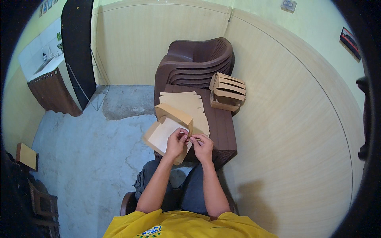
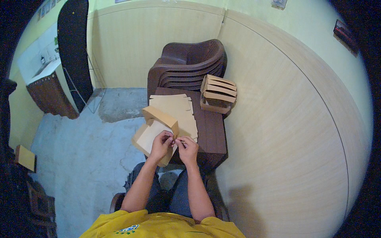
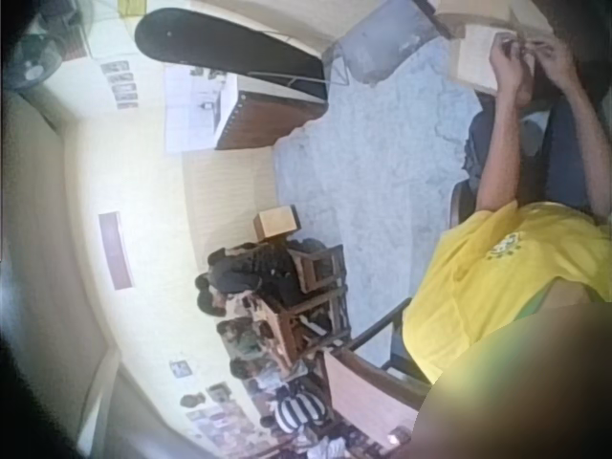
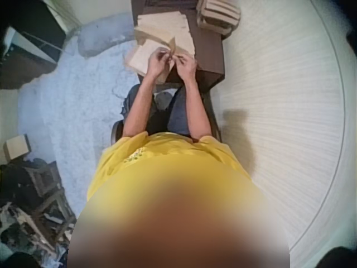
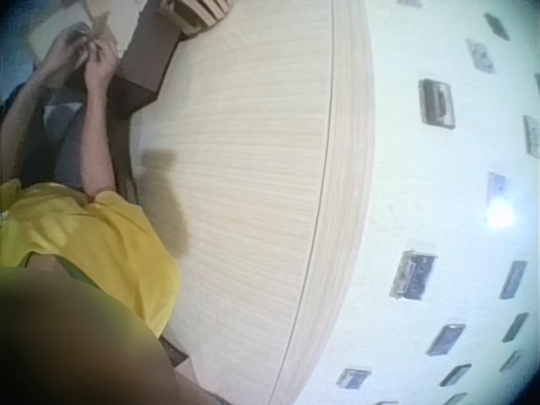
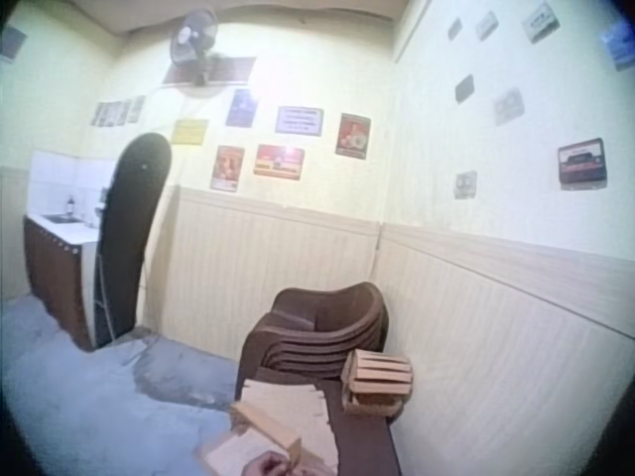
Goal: The person assembles flat cardboard pieces into small boxes by folding the flaps and securing them with small fasteners. The person handles the cardboard pieces one at a time, folds the sides, and stacks the finished boxes on the table.
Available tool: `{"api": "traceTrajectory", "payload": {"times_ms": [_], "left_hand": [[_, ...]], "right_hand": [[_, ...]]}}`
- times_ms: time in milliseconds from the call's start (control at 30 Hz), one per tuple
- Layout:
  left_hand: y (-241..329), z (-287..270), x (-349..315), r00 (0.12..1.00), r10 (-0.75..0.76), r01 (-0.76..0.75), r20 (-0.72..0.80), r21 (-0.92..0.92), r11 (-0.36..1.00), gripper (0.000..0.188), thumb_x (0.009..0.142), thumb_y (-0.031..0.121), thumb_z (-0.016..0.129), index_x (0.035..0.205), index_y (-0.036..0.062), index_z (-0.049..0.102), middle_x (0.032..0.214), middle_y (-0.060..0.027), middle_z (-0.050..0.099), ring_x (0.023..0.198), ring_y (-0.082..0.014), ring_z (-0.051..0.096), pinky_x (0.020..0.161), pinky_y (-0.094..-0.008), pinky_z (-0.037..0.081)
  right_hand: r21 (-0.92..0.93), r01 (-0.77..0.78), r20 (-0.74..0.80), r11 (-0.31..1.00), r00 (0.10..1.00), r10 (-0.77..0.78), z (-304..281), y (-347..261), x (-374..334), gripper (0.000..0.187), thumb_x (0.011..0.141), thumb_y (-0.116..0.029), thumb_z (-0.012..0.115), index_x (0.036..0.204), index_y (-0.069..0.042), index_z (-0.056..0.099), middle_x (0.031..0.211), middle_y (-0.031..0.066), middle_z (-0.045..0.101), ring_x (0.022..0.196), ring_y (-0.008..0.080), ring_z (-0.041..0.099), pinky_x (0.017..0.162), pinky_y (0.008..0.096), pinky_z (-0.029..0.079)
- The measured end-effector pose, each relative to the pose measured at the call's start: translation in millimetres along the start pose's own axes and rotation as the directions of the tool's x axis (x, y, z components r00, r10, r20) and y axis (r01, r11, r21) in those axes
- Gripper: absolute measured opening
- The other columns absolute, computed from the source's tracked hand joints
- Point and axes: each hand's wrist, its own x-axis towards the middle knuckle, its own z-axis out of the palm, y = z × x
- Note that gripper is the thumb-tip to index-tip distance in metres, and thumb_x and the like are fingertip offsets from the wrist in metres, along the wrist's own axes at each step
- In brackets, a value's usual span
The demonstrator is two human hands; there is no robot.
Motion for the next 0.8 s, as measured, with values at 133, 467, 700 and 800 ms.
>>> {"api": "traceTrajectory", "payload": {"times_ms": [133,467,700,800], "left_hand": [[9,3,-1,1.000,0.006,-0.006,0.020,0.023,1.000,0.007,0.105,0.001,0.066,0.112,-0.0007,0.065,0.092,-0.0083,0.072,0.079,-0.0147,0.071,0.068,-0.0303,0.060],[9,8,-3,0.998,-0.048,0.043,0.029,0.168,0.985,0.025,0.104,0.003,0.067,0.127,-0.0009,0.074,0.114,-0.0150,0.077,0.096,-0.0187,0.073,0.087,-0.0355,0.062],[27,-14,-22,0.950,0.197,-0.066,-0.244,0.459,0.886,0.036,0.092,0.011,0.082,0.126,0.0025,0.075,0.115,-0.0172,0.078,0.097,-0.0276,0.078,0.086,-0.0389,0.063],[34,-54,-12,0.840,0.380,-0.010,-0.387,0.690,0.724,0.044,0.086,0.016,0.088,0.126,0.0032,0.076,0.115,-0.0165,0.079,0.102,-0.0303,0.078,0.091,-0.0407,0.062]], "right_hand": [[-0.077,0.034,0.049,0.996,0.998,-0.031,1,-5,-1,0.015,0.095,0.003,0.078,0.109,0.006,0.080,0.109,0.0108,0.073,0.096,0.0173,0.074,0.083,0.0312,0.065],[0.025,-0.095,-0.104,0.995,0.990,0.097,13,10,2,0.016,0.097,0.002,0.076,0.111,0.009,0.075,0.108,0.0119,0.075,0.094,0.0199,0.077,0.081,0.0323,0.064],[-0.301,-0.057,-0.178,0.952,0.984,0.003,-3,21,19,0.016,0.089,-0.003,0.076,0.104,0.002,0.076,0.097,0.0178,0.078,0.087,0.0287,0.080,0.079,0.0392,0.063],[-0.362,-0.028,-0.120,0.932,0.993,-0.017,-16,21,26,0.016,0.089,-0.002,0.077,0.104,0.003,0.076,0.096,0.0180,0.078,0.086,0.0267,0.080,0.076,0.0368,0.064]]}}
